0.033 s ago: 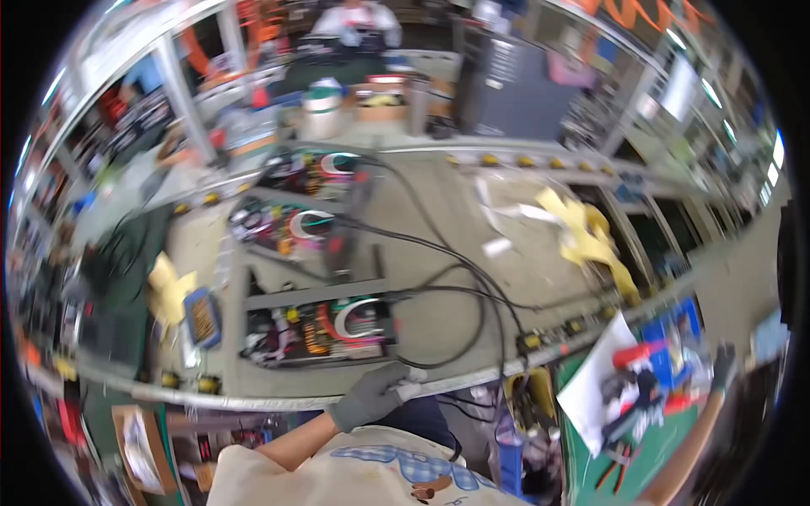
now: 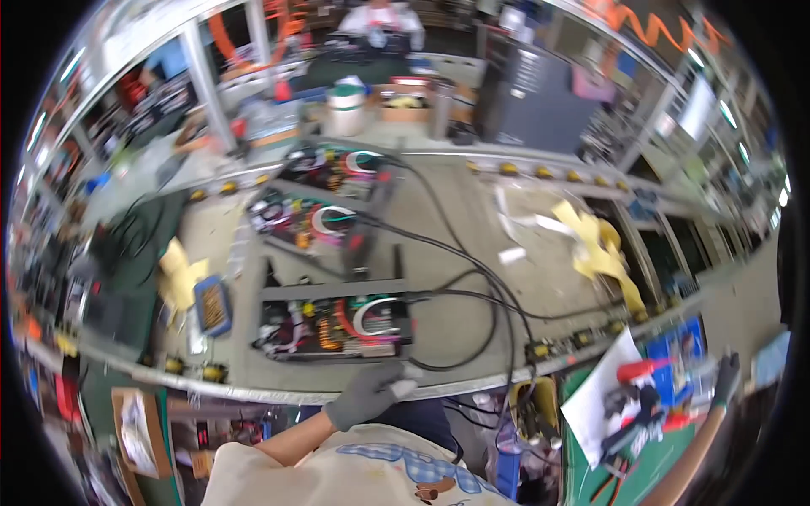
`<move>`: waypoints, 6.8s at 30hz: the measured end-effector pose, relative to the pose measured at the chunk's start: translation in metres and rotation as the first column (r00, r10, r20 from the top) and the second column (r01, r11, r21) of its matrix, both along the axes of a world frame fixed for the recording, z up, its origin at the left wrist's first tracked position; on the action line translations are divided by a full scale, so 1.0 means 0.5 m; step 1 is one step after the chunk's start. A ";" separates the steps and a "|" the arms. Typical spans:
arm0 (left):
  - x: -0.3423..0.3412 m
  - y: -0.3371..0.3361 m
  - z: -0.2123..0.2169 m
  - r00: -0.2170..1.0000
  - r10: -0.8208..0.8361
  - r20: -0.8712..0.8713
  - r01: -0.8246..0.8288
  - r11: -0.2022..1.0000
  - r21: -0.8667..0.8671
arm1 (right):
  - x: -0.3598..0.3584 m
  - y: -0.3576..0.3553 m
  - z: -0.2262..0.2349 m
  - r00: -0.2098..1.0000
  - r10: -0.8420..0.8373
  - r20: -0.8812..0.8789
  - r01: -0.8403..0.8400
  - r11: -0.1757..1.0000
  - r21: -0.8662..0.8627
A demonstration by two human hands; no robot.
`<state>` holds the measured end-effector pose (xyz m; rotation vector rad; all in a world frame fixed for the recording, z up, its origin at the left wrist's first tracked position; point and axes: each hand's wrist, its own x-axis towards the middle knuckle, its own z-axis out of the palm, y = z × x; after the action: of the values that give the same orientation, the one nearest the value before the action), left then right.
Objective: The recorder is assembling electronic power supply units on a production line, including applying labels, inserting components, and securing panels.
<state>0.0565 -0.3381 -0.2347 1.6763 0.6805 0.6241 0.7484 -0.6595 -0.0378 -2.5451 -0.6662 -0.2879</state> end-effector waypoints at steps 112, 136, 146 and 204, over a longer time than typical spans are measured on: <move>-0.319 0.272 0.042 0.663 0.731 -0.159 -0.628 0.659 0.414 | -0.858 1.254 -0.191 0.306 0.917 0.257 -0.928 0.348 -0.136; -0.485 0.457 -0.108 0.462 0.635 -0.619 -0.146 0.743 0.654 | -0.851 1.046 -0.321 0.423 0.902 0.089 -0.900 0.430 -0.073; -0.499 0.490 -0.142 0.416 0.490 -0.766 -0.032 0.850 0.526 | -0.834 1.045 -0.335 0.307 0.919 0.249 -0.944 0.327 -0.044; -0.557 0.414 0.061 0.613 0.539 0.578 0.048 0.705 -0.708 | -1.592 1.192 -0.166 -0.496 0.865 -0.083 -0.863 -0.501 -0.066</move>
<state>-0.2222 -0.1312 -0.2042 0.4982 0.4327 1.0671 -0.0478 -0.0633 -0.1208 -0.7608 -2.6688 0.4696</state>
